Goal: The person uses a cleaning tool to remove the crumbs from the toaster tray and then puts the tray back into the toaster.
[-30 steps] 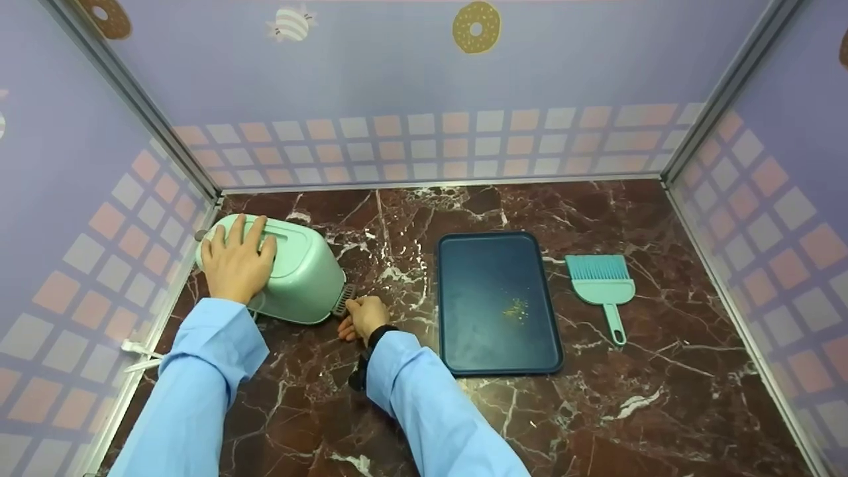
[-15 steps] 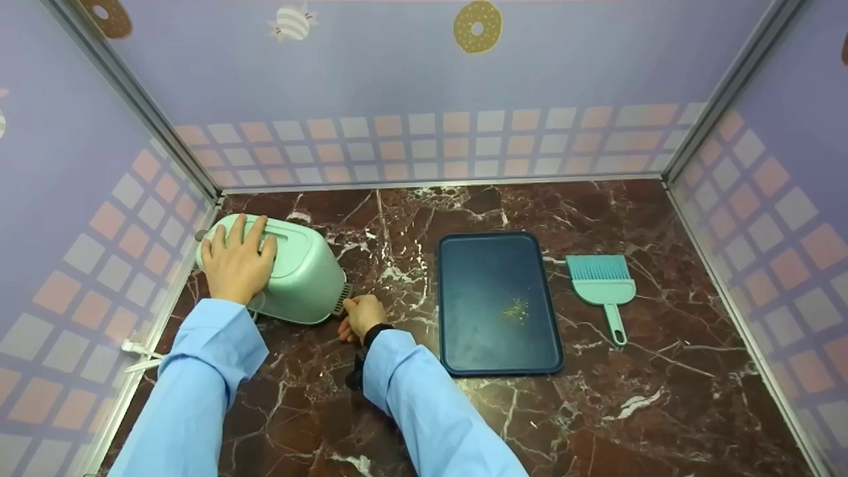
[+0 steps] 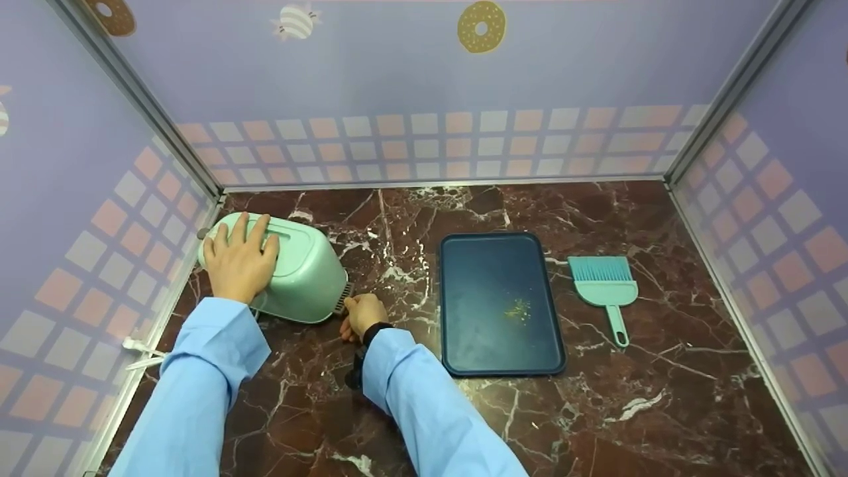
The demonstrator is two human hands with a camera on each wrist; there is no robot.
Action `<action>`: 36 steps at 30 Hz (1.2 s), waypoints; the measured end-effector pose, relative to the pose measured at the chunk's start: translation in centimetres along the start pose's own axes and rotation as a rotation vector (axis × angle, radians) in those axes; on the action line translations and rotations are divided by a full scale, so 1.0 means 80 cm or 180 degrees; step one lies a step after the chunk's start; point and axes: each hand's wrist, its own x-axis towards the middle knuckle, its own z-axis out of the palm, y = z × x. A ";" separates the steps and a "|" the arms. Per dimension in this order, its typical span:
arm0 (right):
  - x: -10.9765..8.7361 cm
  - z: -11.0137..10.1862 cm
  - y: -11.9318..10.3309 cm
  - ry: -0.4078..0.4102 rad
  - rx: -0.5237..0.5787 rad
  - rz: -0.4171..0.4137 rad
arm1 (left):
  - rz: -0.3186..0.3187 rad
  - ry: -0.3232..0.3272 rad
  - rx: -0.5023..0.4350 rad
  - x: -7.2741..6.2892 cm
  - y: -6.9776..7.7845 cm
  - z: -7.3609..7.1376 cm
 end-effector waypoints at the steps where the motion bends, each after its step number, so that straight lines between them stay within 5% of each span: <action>1: -0.001 0.000 -0.001 0.0002 -0.0013 -0.0016 | 0.0002 -0.0005 0.0002 0.000 0.000 0.000; 19: -0.011 -0.006 0.001 0.0097 0.0103 -0.0136 | 0.0001 0.0046 -0.0108 -0.001 -0.001 0.000; 29: -0.017 -0.013 0.010 0.0459 -0.0205 -0.0647 | -0.0007 -0.0012 -0.0070 0.001 -0.001 0.000; 36: -0.028 -0.017 0.015 0.0019 -0.0366 -0.0879 | -0.0028 -0.0100 -0.0048 0.002 -0.002 -0.002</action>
